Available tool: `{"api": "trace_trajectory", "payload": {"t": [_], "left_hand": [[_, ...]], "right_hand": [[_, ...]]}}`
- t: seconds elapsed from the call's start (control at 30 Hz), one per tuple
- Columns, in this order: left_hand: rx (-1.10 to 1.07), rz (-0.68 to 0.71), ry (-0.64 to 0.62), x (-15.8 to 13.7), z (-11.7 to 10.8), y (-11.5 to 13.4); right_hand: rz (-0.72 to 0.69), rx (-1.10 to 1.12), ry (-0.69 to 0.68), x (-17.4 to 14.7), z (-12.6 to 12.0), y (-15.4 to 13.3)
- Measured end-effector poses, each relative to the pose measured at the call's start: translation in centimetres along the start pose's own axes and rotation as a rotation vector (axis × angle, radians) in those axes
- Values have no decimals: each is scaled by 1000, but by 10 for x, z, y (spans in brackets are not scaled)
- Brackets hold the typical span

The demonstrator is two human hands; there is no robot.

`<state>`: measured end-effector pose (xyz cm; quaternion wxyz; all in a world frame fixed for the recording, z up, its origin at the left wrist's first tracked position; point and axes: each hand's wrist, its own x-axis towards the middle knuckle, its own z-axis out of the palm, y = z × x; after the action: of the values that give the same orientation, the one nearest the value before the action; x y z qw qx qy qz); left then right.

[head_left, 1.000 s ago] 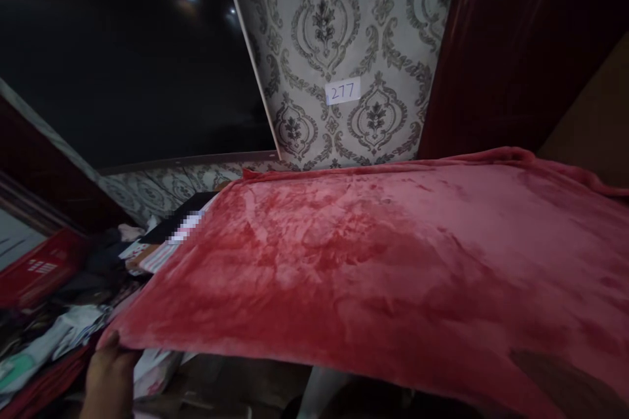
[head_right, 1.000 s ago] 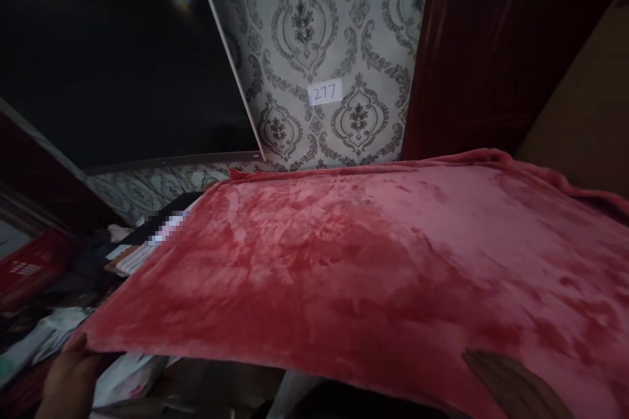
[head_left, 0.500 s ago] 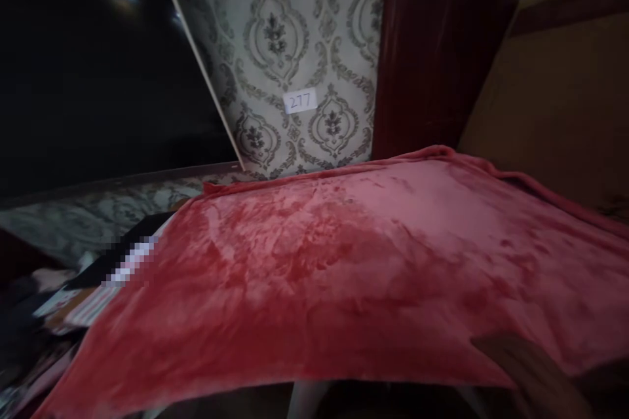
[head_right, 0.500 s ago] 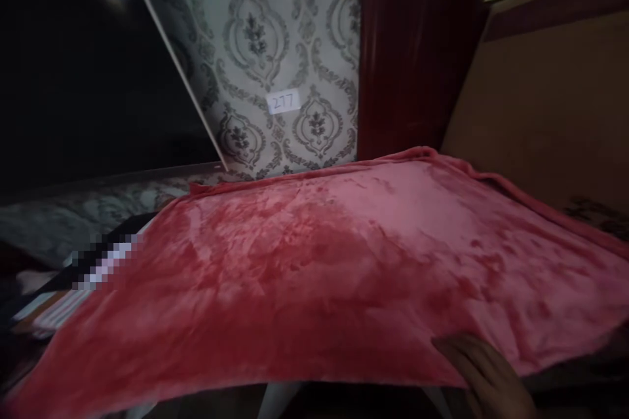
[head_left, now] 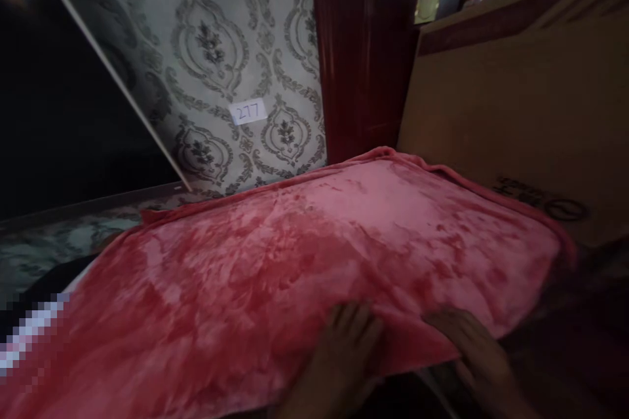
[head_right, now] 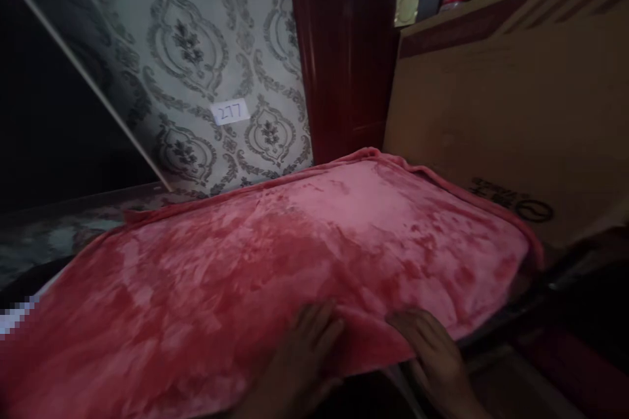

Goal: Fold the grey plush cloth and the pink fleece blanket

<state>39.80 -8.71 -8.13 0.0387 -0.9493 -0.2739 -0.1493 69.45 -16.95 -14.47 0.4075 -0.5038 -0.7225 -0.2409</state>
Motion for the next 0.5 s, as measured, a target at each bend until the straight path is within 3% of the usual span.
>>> {"api": "trace_trajectory", "payload": {"t": [0.07,0.17,0.37,0.5], "left_hand": [[-29,147,-42,39,17,25],[-39,200,-46,71,34,42],[-90,340,-5,66,53,34],[-151,372,-43,67,49,30]], "right_hand": [[66,15,18,1,0,-5],[166,-12,15,-4,2,1],[411,-214,69,-17,-1,65],[563,-278,145,-18,-26,113]]}}
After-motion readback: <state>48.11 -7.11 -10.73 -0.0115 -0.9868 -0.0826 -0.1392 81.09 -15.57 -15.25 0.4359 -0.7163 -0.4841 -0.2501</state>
